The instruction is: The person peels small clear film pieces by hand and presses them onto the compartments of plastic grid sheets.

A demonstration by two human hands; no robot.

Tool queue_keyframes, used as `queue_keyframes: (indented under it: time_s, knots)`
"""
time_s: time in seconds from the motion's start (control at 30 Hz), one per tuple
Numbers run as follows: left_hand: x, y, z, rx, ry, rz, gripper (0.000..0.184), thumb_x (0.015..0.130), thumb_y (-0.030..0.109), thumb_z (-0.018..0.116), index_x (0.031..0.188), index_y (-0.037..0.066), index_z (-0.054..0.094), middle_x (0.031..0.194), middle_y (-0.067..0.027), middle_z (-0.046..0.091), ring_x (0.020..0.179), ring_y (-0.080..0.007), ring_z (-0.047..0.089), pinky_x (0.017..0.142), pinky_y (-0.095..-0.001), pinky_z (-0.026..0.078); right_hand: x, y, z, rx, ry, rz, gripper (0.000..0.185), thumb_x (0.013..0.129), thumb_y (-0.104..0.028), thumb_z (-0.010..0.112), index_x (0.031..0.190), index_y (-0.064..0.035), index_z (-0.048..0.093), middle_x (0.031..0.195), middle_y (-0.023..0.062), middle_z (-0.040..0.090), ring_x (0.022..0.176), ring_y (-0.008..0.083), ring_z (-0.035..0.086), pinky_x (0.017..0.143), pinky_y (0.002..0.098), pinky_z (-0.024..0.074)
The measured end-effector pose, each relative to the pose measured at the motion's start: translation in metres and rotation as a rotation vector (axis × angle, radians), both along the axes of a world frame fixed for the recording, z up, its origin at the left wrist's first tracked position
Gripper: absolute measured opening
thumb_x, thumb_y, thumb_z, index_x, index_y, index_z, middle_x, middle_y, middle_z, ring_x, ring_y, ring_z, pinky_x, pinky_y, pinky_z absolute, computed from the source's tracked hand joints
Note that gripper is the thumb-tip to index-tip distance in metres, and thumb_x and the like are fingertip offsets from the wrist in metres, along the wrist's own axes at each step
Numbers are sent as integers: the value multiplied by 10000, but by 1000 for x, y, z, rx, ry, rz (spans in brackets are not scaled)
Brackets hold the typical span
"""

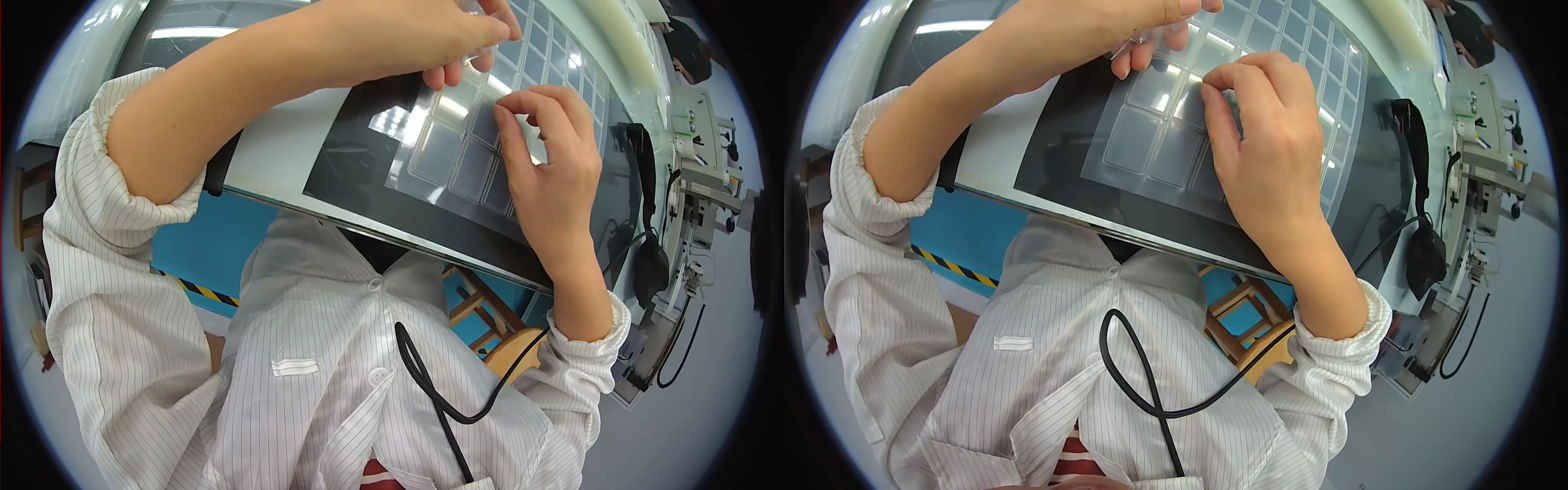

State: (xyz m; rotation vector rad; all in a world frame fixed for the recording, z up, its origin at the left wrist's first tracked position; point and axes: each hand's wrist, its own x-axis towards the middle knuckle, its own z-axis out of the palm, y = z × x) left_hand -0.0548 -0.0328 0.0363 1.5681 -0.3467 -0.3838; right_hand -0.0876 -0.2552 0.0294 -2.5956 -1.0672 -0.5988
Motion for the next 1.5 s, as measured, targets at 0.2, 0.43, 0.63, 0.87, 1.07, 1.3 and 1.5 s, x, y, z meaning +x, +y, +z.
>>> queue_keyframes:
  time_s: [0.2,0.43,0.63,0.87,1.07,1.3,1.5]
  knots:
    - [4,-3,-3,6,29,-8,297,1054,175,543,1225,-66,576,878,-104,641,637,-116,596,585,-254,509,0,-3,-4,-15,-72,17,121,872,-8,745,989,-21,716,1011,99,667,856,224,636,748,319,521]
    - [5,-4,-8,25,-50,-56,286,1045,165,529,1212,-58,592,849,-83,635,642,-118,584,595,-268,504,-4,-3,-5,48,-24,-32,130,879,-2,738,1006,-20,722,1031,97,672,891,228,638,781,325,524]
    - [10,-6,-18,-64,-110,-115,288,1041,182,547,1197,-45,629,819,-51,616,640,-99,564,592,-250,498,2,-2,2,-5,3,43,149,840,-2,752,964,-21,671,951,81,643,847,246,582,731,343,475]
    - [11,-7,-18,-55,-9,-360,357,1015,321,660,1119,-21,648,789,-28,612,600,-87,560,554,-227,484,-6,-4,11,527,465,-28,83,935,-18,697,1008,5,665,904,21,632,765,99,542,705,242,452]
    - [17,-8,-21,-102,11,-89,260,1041,209,600,1117,-38,632,786,-32,615,583,-82,564,531,-236,486,-20,-10,4,133,357,-108,154,947,0,698,1101,8,685,986,54,666,897,111,613,774,241,497]
    - [23,-11,-22,-23,31,-70,281,1033,210,604,1132,-50,639,821,-51,632,593,-82,577,550,-232,497,-22,-8,-5,-35,142,15,188,845,39,755,1023,4,708,1005,109,661,883,238,628,781,329,511]
    - [25,-14,-29,-56,-16,-64,280,1024,198,603,1136,-55,642,822,-52,636,600,-85,573,554,-230,497,-20,-10,-7,-4,136,7,196,820,50,764,1000,-7,709,974,103,664,873,246,619,792,331,505]
